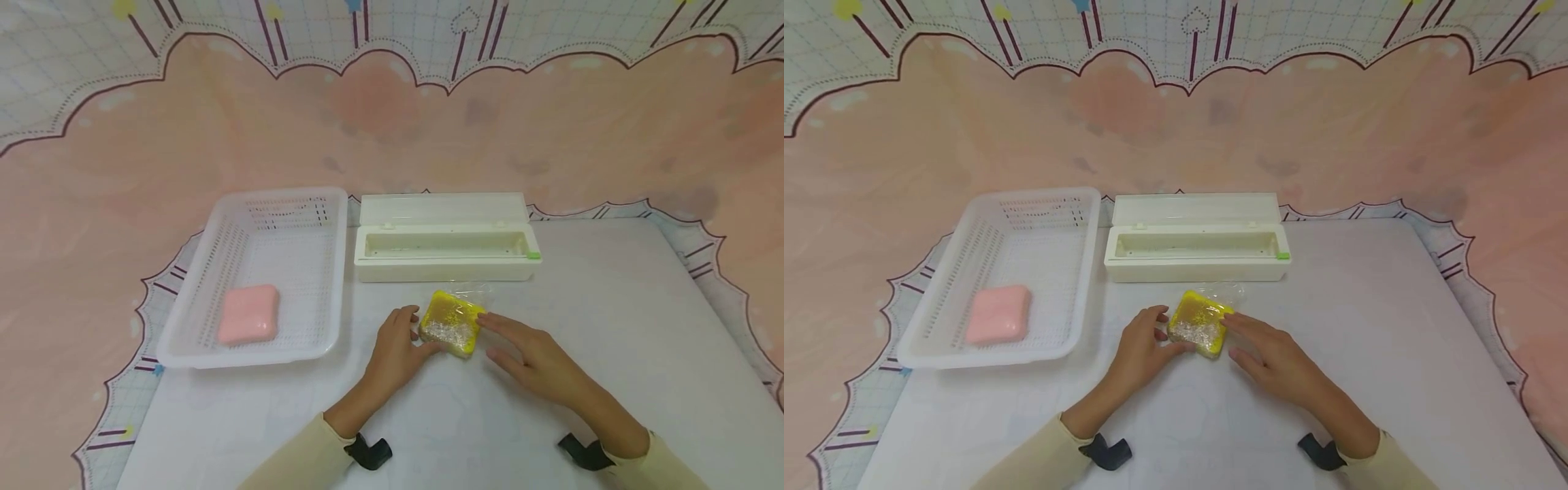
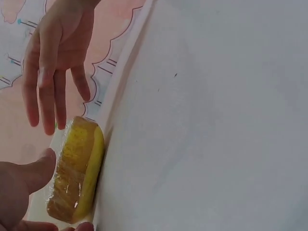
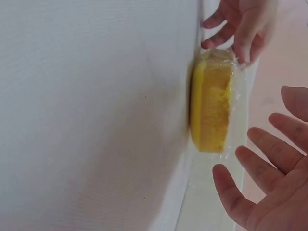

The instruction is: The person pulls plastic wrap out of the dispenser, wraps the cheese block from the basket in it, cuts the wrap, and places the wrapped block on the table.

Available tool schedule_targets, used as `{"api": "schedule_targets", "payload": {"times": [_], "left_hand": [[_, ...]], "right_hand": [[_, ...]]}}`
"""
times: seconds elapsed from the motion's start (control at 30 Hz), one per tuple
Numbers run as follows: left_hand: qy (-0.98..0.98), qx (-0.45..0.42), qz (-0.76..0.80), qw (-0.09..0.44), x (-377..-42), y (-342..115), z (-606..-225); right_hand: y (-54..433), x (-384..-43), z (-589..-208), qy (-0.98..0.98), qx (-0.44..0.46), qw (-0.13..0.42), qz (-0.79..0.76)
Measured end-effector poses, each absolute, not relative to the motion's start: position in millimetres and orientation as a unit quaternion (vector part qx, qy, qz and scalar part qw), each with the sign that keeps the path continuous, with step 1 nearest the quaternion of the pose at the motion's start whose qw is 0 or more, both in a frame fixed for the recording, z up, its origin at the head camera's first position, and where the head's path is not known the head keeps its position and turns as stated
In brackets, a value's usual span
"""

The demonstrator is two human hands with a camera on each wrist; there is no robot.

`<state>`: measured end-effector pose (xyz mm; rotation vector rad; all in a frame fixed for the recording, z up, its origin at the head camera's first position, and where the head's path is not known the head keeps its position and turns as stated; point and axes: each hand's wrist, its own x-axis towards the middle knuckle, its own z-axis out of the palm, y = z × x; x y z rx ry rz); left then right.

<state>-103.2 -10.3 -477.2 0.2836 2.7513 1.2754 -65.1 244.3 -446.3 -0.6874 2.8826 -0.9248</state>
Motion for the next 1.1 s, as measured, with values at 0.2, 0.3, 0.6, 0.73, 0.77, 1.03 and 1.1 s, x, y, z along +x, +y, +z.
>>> {"api": "schedule_targets", "payload": {"times": [0.2, 0.3, 0.6, 0.73, 0.77, 1.03, 1.1], "left_hand": [[0.893, 0.095, 0.434, 0.069, -117, -13, -481], [0.891, 0.084, 0.439, 0.078, -125, -17, -479], [0.879, 0.026, 0.469, 0.087, -118, -12, -472], [0.883, 0.058, 0.455, 0.101, -107, -3, -473], [0.884, 0.064, 0.452, 0.1, -106, -1, -474], [0.902, 0.107, 0.413, 0.07, -118, -3, -476], [0.905, 0.117, 0.404, 0.064, -122, -6, -477]], "right_hand": [[245, -64, -449, 0.927, -0.216, 0.025, -0.306], [245, -63, -450, 0.924, -0.219, 0.024, -0.313], [246, -60, -450, 0.923, -0.223, 0.02, -0.314], [248, -60, -450, 0.923, -0.222, 0.013, -0.314], [248, -60, -450, 0.922, -0.223, 0.012, -0.316], [246, -59, -449, 0.921, -0.22, 0.016, -0.321], [246, -59, -449, 0.921, -0.218, 0.018, -0.321]]}}
